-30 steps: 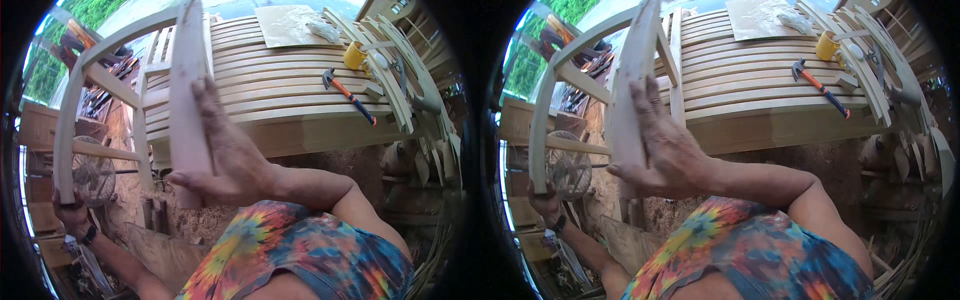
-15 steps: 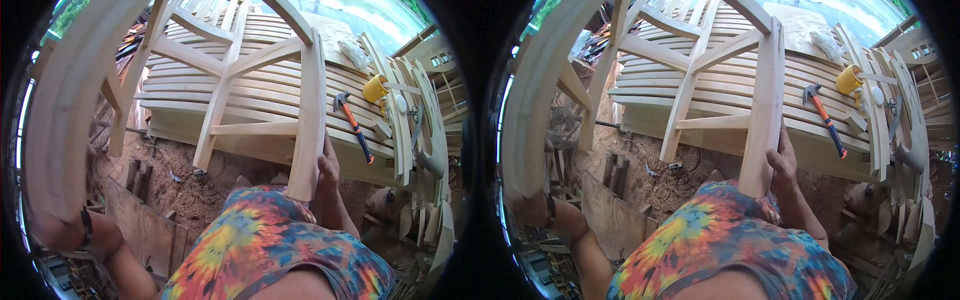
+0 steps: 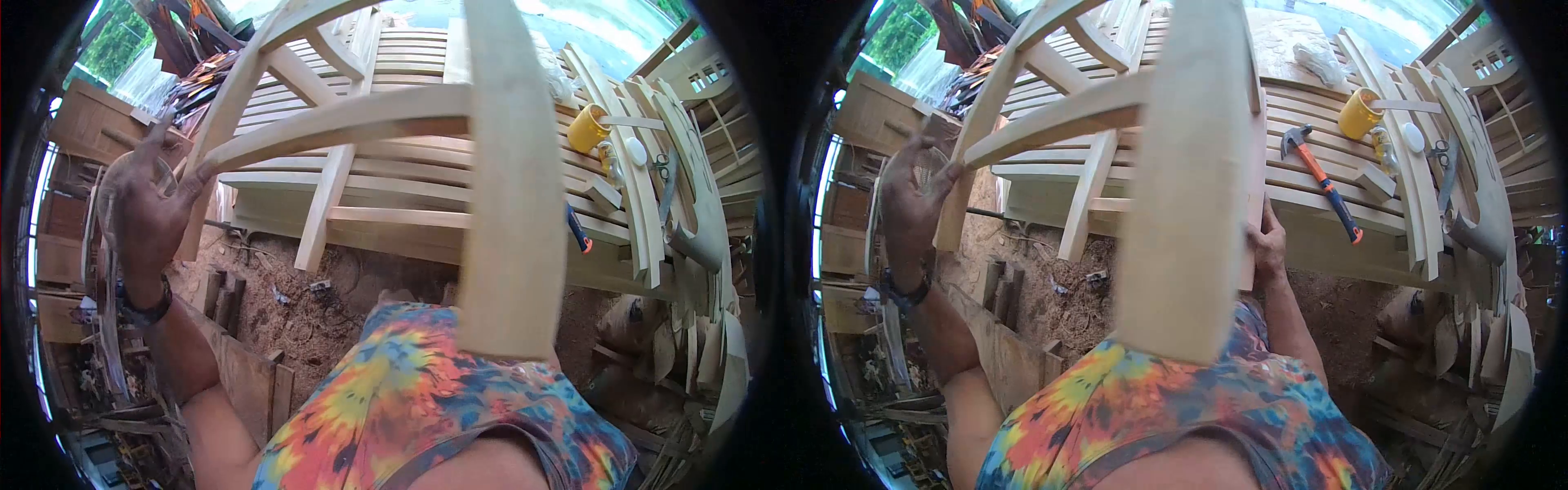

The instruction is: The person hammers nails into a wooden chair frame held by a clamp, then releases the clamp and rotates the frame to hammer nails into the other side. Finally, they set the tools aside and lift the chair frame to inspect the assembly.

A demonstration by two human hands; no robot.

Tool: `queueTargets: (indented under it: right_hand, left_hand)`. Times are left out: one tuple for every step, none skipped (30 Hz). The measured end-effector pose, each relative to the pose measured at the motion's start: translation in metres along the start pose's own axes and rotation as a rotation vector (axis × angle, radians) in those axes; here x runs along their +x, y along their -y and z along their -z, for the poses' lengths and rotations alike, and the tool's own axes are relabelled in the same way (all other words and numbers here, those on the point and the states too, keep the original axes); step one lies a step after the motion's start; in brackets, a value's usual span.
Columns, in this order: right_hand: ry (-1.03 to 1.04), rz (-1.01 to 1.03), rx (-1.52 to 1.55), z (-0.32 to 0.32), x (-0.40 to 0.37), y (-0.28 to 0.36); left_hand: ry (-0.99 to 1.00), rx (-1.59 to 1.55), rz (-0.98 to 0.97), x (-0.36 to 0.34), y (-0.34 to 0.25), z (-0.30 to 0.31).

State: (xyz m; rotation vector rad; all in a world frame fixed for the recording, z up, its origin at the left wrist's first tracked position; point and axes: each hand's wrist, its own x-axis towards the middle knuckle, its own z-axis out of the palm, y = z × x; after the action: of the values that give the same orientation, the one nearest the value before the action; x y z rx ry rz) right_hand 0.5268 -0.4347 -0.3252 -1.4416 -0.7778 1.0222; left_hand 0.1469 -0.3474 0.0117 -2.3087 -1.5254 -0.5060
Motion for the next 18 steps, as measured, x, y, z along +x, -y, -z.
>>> queueTargets:
  right_hand:
    - [-0.118, -0.003, -0.279, -0.011, -0.005, 0.015]
    - [-0.116, -0.018, -0.238, -0.006, -0.002, 0.002]
    - [-0.115, -0.033, -0.198, -0.001, 0.002, -0.011]
    - [0.002, -0.056, 0.161, 0.018, 0.014, -0.056]
    - [-0.134, 0.024, 0.115, 0.015, 0.021, -0.082]
    - [-0.11, 0.032, 0.062, 0.023, 0.027, -0.095]
    - [-0.087, 0.037, 0.008, 0.033, 0.033, -0.105]
    - [-0.064, 0.033, -0.048, 0.028, 0.029, -0.096]
    - [-0.115, -0.031, -0.114, 0.029, 0.024, -0.085]
    - [-0.15, -0.048, -0.257, 0.023, 0.019, -0.065]
    - [-0.202, 0.094, -0.433, 0.028, 0.024, -0.078]
    - [-0.279, 0.157, -0.623, 0.014, 0.017, -0.049]
    - [-0.435, 0.423, -0.912, -0.006, 0.009, -0.021]
    - [-0.465, 0.421, -0.949, -0.03, 0.005, 0.011]
    - [-0.417, 0.562, -0.862, -0.048, 0.013, 0.017]
    - [-0.231, 0.425, -0.677, -0.081, 0.012, 0.042]
    - [0.036, 0.276, -0.418, -0.109, 0.022, 0.047]
    - [0.285, 0.025, -0.052, -0.136, 0.039, 0.04]
  left_hand:
    - [-0.069, 0.143, -0.063, -0.008, 0.024, -0.016]
    - [0.008, 0.057, 0.064, -0.018, 0.038, -0.028]
    - [0.091, -0.031, 0.188, -0.028, 0.05, -0.038]
    - [0.175, -0.12, 0.31, -0.034, 0.057, -0.042]
    - [0.263, -0.356, 0.36, -0.038, 0.059, -0.043]
    - [0.353, -0.594, 0.41, -0.04, 0.058, -0.046]
    - [0.446, -0.833, 0.46, -0.041, 0.058, -0.049]
    - [0.475, -0.828, 0.469, -0.039, 0.056, -0.049]
    - [0.511, -0.822, 0.483, -0.035, 0.053, -0.045]
    - [0.541, -0.816, 0.499, -0.035, 0.053, -0.045]
    - [0.526, -0.923, 0.511, -0.039, 0.059, -0.051]
    - [0.528, -0.946, 0.513, -0.042, 0.062, -0.053]
    - [0.529, -0.967, 0.511, -0.043, 0.061, -0.052]
    - [0.517, -0.987, 0.5, -0.043, 0.061, -0.052]
    - [0.502, -0.986, 0.486, -0.043, 0.061, -0.053]
    - [0.478, -0.988, 0.463, -0.044, 0.06, -0.054]
    - [0.448, -0.996, 0.438, -0.044, 0.06, -0.056]
    - [0.448, -0.999, 0.429, -0.045, 0.061, -0.059]
